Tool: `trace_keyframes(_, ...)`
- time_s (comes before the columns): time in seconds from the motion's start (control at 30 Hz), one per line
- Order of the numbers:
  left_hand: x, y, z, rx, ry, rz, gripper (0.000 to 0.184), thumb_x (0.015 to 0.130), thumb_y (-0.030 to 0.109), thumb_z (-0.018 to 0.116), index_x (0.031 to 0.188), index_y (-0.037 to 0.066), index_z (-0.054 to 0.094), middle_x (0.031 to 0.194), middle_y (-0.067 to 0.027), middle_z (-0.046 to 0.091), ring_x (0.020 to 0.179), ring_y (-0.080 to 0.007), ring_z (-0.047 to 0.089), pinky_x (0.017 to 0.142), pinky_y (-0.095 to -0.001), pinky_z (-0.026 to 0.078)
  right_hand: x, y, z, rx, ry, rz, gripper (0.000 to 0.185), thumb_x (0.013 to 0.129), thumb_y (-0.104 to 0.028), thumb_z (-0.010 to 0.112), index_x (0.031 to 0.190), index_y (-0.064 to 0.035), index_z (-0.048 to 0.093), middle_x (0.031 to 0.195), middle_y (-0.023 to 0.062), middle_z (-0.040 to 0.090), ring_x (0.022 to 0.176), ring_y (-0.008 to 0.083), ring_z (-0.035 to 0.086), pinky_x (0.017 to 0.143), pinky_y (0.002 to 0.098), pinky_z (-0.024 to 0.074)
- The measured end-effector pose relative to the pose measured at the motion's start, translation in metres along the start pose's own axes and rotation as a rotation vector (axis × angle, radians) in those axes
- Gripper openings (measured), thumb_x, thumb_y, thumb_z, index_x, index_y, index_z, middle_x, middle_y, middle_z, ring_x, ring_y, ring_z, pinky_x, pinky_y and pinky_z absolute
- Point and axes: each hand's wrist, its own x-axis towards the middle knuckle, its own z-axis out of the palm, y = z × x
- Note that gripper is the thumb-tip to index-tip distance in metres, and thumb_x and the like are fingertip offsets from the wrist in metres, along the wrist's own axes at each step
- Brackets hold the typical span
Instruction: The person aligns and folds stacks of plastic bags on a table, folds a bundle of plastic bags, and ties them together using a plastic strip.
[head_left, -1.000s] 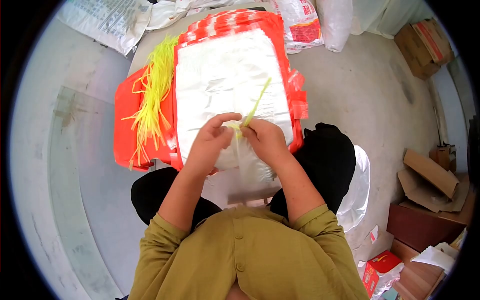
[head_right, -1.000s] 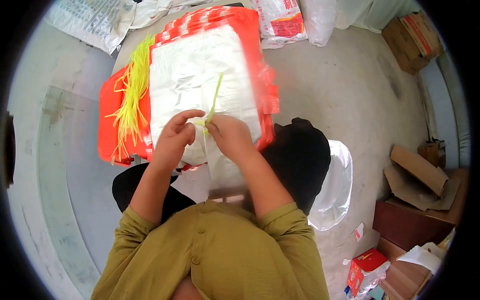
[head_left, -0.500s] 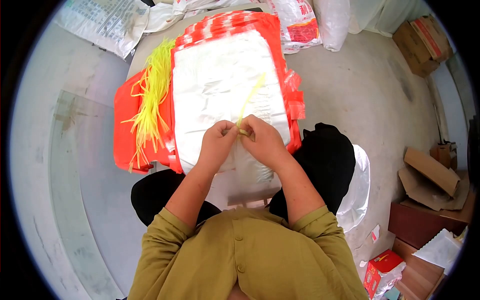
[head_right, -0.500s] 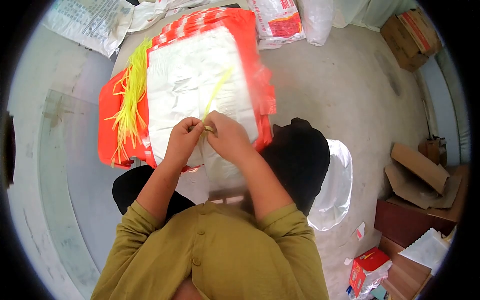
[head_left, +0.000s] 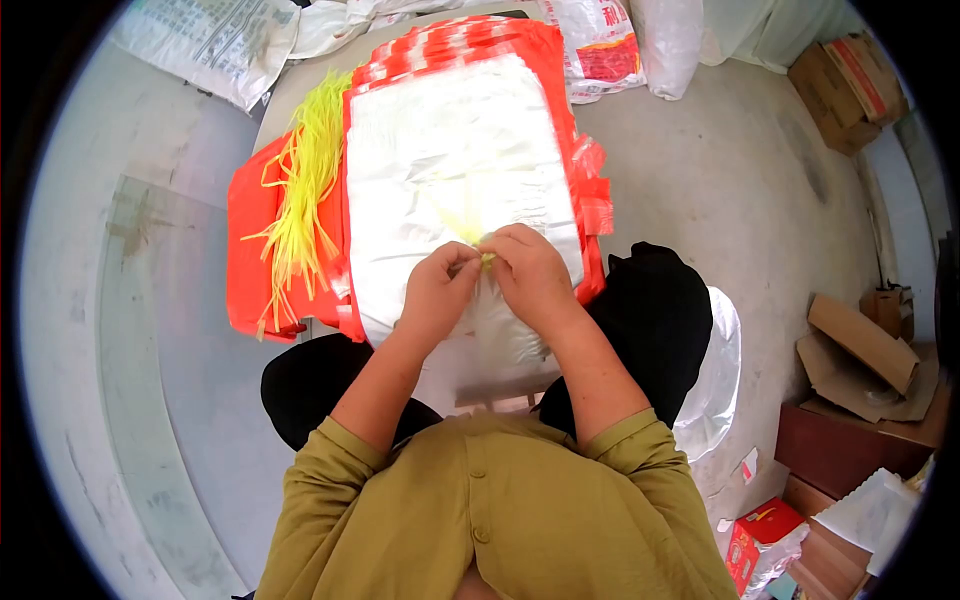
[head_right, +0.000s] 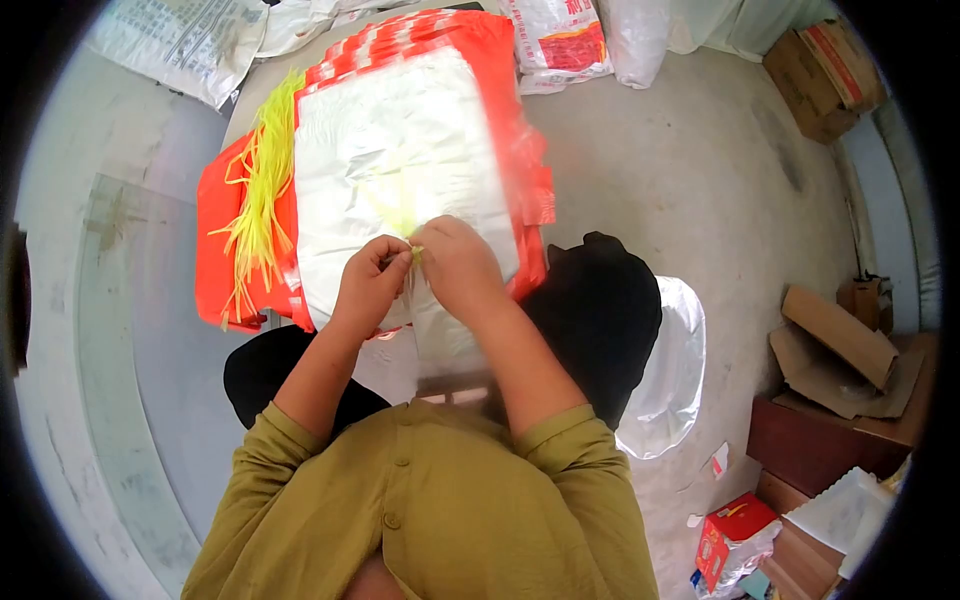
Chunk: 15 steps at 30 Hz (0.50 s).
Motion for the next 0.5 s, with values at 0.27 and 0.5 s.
trace_keyframes(0.27,0.008,0.011,-0.002,-0.086,0.004,-0.112,0.014,0.104,0.015,0.064,0.100,0.002,0.066,0.072,0.0000,0.060,0.060,-0.0077,0.052,0.057,-0.0259,0.043,0.003,0.002,-0.005,0.546,-0.132,0.420,0.015,0.089,-0.005,0.065,0.103,-0.0045,0.072,0.098,0.0128,0.066,0.091,0.0314,0.064,0.084,0.0408,0.0524)
trace_keyframes(0.5,0.010,0.007,-0.004,-0.099,0.009,-0.114,0.014,0.103,0.016,0.064,0.100,0.002,0.067,0.068,-0.0009,0.060,0.059,-0.0073,0.052,0.056,-0.0277,0.041,0.005,0.001,-0.011,0.230,-0.166,0.154,0.015,0.089,0.002,0.068,0.102,-0.0036,0.073,0.103,0.0083,0.064,0.092,0.0220,0.061,0.084,0.0326,0.0509)
